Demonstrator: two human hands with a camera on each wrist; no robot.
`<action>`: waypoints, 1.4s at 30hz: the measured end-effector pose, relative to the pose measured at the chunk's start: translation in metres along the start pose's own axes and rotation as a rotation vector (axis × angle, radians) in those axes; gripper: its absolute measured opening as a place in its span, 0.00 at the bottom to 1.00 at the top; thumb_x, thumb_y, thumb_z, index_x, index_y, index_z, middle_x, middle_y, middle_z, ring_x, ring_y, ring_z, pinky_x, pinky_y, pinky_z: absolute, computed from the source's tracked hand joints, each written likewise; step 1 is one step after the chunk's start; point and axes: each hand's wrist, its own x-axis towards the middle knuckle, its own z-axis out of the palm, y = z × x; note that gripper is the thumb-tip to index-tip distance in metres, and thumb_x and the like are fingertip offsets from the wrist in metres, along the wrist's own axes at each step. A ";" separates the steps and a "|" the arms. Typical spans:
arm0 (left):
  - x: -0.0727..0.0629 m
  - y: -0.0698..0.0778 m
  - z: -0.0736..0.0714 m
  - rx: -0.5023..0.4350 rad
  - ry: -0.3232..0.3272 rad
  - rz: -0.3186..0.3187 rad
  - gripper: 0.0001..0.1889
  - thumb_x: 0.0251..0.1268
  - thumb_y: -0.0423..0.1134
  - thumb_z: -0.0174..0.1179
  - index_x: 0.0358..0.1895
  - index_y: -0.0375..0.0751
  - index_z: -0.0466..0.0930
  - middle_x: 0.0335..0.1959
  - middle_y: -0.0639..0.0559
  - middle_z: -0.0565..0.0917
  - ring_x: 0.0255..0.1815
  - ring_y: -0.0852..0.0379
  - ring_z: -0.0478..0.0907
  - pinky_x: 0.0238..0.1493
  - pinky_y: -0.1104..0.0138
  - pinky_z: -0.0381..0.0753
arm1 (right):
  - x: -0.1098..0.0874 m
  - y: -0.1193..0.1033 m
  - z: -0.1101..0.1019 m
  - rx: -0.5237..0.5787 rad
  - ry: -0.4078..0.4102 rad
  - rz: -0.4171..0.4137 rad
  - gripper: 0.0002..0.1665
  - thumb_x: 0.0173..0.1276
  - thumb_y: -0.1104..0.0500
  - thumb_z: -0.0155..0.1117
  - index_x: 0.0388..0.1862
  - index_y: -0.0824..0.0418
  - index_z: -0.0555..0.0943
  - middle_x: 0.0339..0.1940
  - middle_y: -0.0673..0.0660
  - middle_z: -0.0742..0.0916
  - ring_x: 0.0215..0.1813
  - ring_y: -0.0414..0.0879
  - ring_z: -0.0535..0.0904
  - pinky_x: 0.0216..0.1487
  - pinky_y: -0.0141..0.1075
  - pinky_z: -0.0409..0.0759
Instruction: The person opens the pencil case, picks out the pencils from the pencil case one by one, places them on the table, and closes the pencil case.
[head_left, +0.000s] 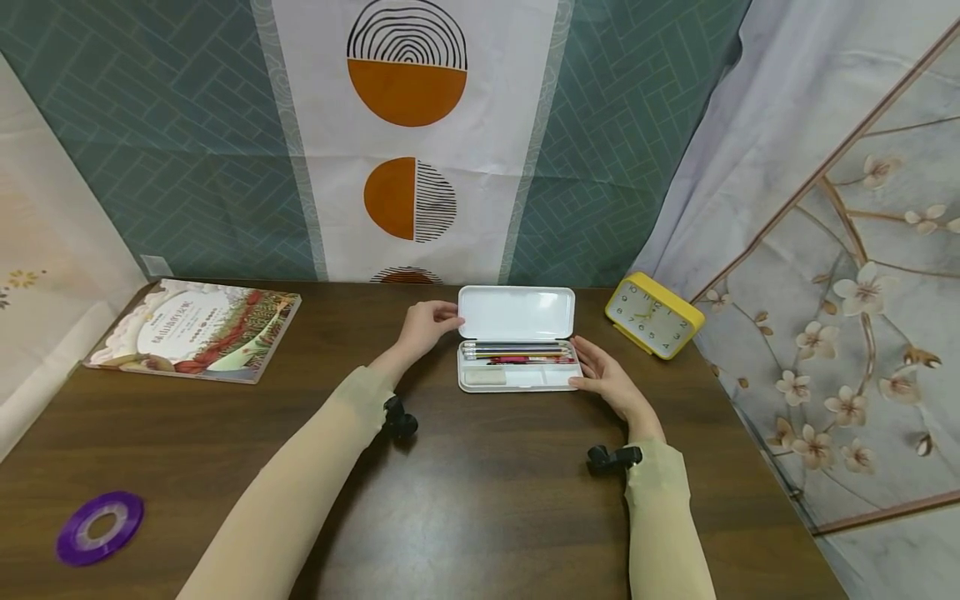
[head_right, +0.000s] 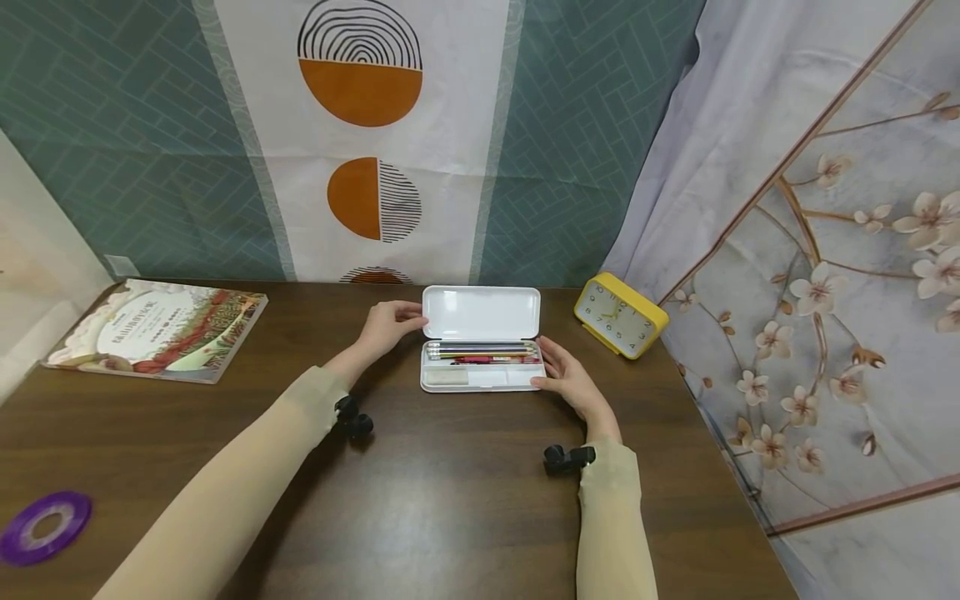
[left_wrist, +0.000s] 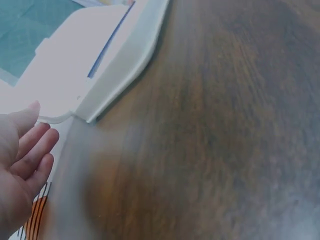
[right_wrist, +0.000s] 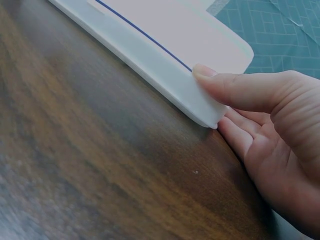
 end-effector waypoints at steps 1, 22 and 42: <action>-0.001 0.001 -0.002 -0.006 0.009 -0.001 0.19 0.64 0.41 0.66 0.54 0.34 0.82 0.49 0.40 0.86 0.47 0.46 0.83 0.49 0.58 0.83 | 0.000 0.000 0.000 0.001 0.001 0.001 0.51 0.65 0.73 0.62 0.79 0.68 0.45 0.81 0.63 0.52 0.81 0.57 0.45 0.70 0.23 0.63; -0.027 0.036 -0.008 -0.035 -0.026 0.190 0.20 0.62 0.35 0.67 0.57 0.34 0.81 0.51 0.40 0.86 0.50 0.46 0.83 0.55 0.57 0.82 | 0.002 0.000 -0.002 0.002 0.007 -0.005 0.51 0.64 0.74 0.62 0.79 0.68 0.46 0.81 0.63 0.53 0.81 0.57 0.47 0.69 0.23 0.63; -0.021 0.030 0.025 0.136 -0.209 0.188 0.18 0.63 0.31 0.65 0.56 0.37 0.82 0.50 0.43 0.86 0.51 0.48 0.82 0.56 0.58 0.82 | 0.001 0.002 -0.002 -0.011 -0.005 -0.012 0.50 0.65 0.73 0.62 0.79 0.70 0.44 0.80 0.67 0.52 0.80 0.61 0.46 0.68 0.22 0.65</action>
